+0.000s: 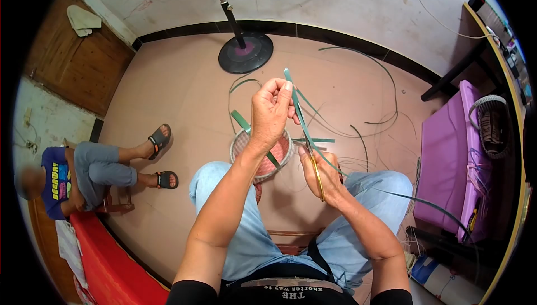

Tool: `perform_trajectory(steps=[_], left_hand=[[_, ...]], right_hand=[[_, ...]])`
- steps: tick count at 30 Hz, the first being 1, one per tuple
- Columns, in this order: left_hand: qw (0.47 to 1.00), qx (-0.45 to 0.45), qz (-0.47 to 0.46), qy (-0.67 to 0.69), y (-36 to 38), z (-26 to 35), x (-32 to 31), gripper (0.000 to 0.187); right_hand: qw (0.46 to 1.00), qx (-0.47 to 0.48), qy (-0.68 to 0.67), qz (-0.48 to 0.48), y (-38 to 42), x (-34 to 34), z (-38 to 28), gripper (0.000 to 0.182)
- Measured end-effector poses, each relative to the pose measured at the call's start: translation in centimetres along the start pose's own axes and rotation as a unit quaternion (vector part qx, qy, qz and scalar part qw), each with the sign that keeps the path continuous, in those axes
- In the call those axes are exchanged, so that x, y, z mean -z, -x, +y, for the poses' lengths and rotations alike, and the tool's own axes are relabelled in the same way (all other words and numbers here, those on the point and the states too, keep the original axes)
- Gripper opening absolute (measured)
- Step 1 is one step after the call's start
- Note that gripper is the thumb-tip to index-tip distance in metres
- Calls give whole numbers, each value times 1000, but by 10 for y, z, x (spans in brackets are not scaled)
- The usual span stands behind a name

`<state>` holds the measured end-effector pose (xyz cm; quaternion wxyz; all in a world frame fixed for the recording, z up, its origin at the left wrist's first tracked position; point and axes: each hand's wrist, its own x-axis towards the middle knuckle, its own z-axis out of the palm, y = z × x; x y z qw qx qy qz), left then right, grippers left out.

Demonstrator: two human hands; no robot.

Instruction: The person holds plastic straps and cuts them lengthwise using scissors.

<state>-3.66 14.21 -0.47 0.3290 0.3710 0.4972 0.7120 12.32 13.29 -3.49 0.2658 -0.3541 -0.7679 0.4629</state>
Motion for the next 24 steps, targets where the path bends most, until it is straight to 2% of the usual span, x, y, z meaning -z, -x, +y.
perform_trajectory(steps=[4,8,14,24], left_hand=[[999,39,-13,-12,8,1,-7,20],[999,30,-16,-2,10,3,-10,20],[1000,25,-13,-2,10,3,-11,20],[999,27,-17,-4,10,0,-6,20]], right_hand=[[1000,-19,-2,-19,-6,6,-3,38],[1000,-16,-3,-17,-8,7,-2,41],[996,-78,-38,-27,-3,6,-10,40],[1000,-7,5,-13,-1,2,1,33]])
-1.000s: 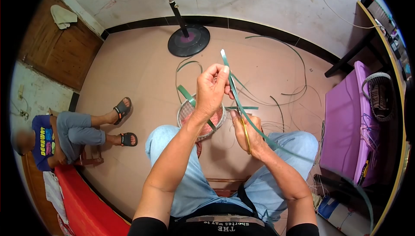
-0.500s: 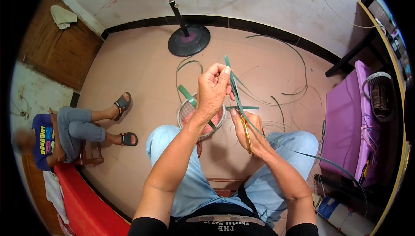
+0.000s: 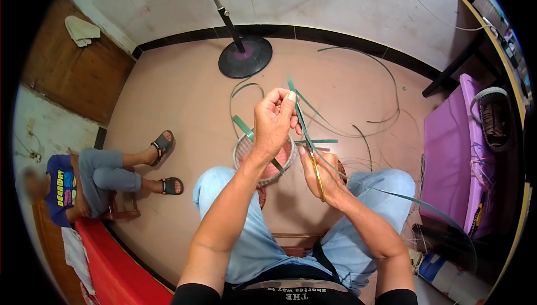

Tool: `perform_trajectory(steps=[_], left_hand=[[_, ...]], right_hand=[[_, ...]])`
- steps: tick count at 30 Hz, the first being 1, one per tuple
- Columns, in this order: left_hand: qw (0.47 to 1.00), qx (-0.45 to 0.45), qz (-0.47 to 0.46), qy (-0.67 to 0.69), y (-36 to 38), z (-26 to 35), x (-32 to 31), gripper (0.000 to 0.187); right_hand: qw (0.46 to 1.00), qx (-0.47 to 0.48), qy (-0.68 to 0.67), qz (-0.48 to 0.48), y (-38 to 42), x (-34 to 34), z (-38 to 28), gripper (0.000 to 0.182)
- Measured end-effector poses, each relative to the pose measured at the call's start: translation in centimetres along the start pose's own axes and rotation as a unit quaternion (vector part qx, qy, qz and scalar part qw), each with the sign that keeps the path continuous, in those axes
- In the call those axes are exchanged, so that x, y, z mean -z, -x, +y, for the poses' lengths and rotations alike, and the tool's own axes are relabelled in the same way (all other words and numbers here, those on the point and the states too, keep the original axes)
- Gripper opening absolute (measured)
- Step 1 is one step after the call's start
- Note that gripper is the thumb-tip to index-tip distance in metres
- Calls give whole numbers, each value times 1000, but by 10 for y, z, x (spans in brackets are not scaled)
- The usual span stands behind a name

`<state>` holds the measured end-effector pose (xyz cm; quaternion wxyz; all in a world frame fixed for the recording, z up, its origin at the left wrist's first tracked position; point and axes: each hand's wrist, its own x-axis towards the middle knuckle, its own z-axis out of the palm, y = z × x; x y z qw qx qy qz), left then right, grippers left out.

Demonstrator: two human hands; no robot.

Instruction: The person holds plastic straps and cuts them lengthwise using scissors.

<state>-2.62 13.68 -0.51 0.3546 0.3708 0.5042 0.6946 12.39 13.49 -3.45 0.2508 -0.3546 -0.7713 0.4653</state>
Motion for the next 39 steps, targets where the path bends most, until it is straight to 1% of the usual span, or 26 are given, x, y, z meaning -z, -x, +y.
perform_trajectory(steps=[2,5,8,11,14,23,29,32,35,39], left_hand=[[1000,-2,0,10,-3,1,2,20],[1000,-9,9,8,-7,5,2,20],[1000,-12,13,-11,-7,5,1,20],[999,-24,14,-35,-2,4,-1,19],[999,-26,8,-45,2,3,-5,19],[999,-26,23,-29,3,5,-8,16],[999,-39,23,-19,2,3,-7,15],[999,-36,18,-17,2,2,-5,16],[999,-32,13,-22,1,3,-4,17],[998,-30,7,-46,-1,5,-4,16]], right_hand=[[1000,7,-23,5,1,-3,5,32],[999,-29,-16,-18,1,-2,2,32],[999,-24,-24,-17,0,-3,3,34],[998,-41,-43,-6,-4,2,-4,47],[996,-68,-53,-8,-6,3,-2,49],[989,-84,-124,12,-5,-2,-5,46],[992,-60,-114,15,-5,-2,-5,44],[994,-26,-100,32,-6,-5,-2,41],[995,28,-83,51,-8,-7,6,39],[996,30,-60,55,-7,-7,5,37]])
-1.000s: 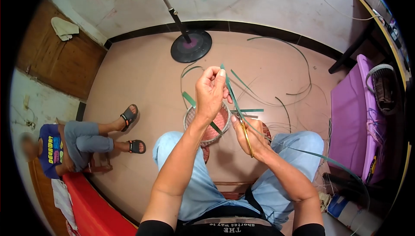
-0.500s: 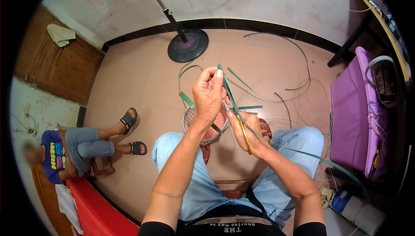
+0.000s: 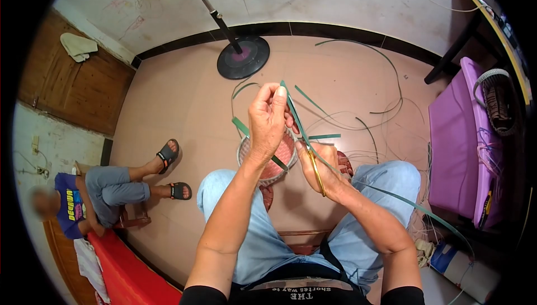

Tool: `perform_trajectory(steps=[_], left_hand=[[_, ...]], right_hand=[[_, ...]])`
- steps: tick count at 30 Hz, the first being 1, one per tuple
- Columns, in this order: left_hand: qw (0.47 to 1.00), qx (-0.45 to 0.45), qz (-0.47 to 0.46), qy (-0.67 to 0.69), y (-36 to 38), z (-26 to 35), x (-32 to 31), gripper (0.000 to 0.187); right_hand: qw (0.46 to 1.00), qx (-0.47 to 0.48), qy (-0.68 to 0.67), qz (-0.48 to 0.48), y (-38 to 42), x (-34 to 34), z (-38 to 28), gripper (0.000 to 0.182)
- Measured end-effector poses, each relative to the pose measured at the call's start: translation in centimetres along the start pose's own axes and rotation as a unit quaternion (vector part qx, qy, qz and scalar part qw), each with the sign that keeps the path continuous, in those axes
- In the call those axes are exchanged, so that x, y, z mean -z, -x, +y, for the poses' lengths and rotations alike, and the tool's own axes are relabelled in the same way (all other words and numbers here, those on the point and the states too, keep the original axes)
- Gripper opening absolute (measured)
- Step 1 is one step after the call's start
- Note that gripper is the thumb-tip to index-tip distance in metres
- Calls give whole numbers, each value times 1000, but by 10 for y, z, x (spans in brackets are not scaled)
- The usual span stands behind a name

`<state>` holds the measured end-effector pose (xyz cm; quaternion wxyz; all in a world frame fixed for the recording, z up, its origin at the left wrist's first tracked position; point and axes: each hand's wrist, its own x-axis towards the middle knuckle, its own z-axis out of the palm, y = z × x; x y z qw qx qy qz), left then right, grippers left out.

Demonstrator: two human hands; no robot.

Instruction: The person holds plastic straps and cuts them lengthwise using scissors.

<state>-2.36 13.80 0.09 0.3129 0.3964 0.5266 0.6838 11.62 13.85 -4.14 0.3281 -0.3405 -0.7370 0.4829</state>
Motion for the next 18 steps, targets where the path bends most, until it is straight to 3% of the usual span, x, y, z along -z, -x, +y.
perform_trajectory(steps=[10,18], left_hand=[[997,-35,-13,-62,4,-5,-6,18],[1000,9,-15,15,6,-4,-8,19]], right_hand=[[999,-50,10,-2,-3,1,0,33],[997,-73,-14,-12,-5,3,-6,32]])
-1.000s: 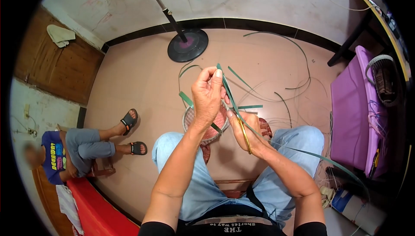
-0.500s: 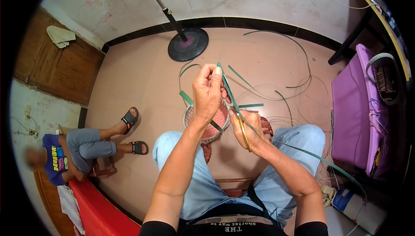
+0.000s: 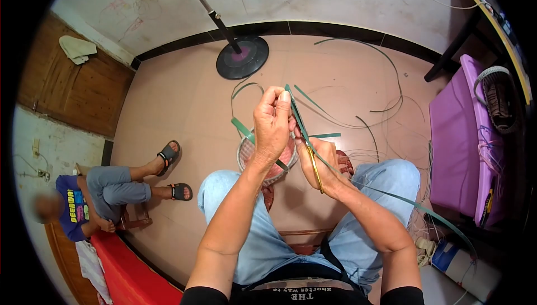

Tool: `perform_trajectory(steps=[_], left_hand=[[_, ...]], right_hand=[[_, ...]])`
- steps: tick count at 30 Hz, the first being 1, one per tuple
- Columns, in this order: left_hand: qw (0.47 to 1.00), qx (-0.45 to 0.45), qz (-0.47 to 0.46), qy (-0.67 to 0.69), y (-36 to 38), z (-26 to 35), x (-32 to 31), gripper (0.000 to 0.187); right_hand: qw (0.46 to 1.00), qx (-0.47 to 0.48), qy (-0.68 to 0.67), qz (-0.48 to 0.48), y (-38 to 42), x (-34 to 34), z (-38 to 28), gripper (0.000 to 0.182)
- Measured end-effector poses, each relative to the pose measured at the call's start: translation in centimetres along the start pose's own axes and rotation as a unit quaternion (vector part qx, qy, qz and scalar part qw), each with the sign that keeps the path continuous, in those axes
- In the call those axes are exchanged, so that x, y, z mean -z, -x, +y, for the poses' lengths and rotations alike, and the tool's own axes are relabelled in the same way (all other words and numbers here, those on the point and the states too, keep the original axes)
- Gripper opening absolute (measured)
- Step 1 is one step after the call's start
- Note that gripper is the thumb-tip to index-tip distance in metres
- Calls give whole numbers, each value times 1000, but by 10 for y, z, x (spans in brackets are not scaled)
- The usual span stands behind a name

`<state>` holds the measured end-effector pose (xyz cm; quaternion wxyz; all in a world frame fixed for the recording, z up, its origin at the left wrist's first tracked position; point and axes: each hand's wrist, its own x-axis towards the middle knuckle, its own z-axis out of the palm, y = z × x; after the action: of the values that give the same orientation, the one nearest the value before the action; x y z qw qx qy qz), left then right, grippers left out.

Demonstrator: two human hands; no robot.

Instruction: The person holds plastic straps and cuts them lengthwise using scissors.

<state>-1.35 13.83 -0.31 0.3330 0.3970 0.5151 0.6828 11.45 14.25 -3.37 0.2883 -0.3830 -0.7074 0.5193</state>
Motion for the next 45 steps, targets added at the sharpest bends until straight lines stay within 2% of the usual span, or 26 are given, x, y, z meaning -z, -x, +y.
perform_trajectory(steps=[11,17,20,23,32,35,38,39,42,45], left_hand=[[1000,18,-4,19,-3,-6,5,20],[998,48,-8,26,5,-9,-2,19],[998,52,-2,20,5,-8,-3,19],[998,56,-11,16,4,-9,-2,20],[993,102,4,65,2,-22,2,18],[991,122,15,48,1,-23,2,17],[992,116,12,39,4,-20,1,17],[991,123,10,47,4,-19,1,18],[990,138,12,14,12,-24,-7,18],[989,143,-3,41,10,-29,-3,17]], right_hand=[[992,103,63,25,-4,-3,13,31],[1000,-8,25,-1,-11,6,4,31],[999,-3,40,-3,-10,7,6,30],[997,66,38,14,-11,5,9,33],[988,84,129,28,-14,-1,24,27],[991,75,100,40,-13,-5,26,26],[988,110,99,41,-13,1,24,26],[988,109,103,36,-13,2,25,28],[997,7,79,0,-16,10,23,30],[997,-27,67,-5,-18,12,25,32]])
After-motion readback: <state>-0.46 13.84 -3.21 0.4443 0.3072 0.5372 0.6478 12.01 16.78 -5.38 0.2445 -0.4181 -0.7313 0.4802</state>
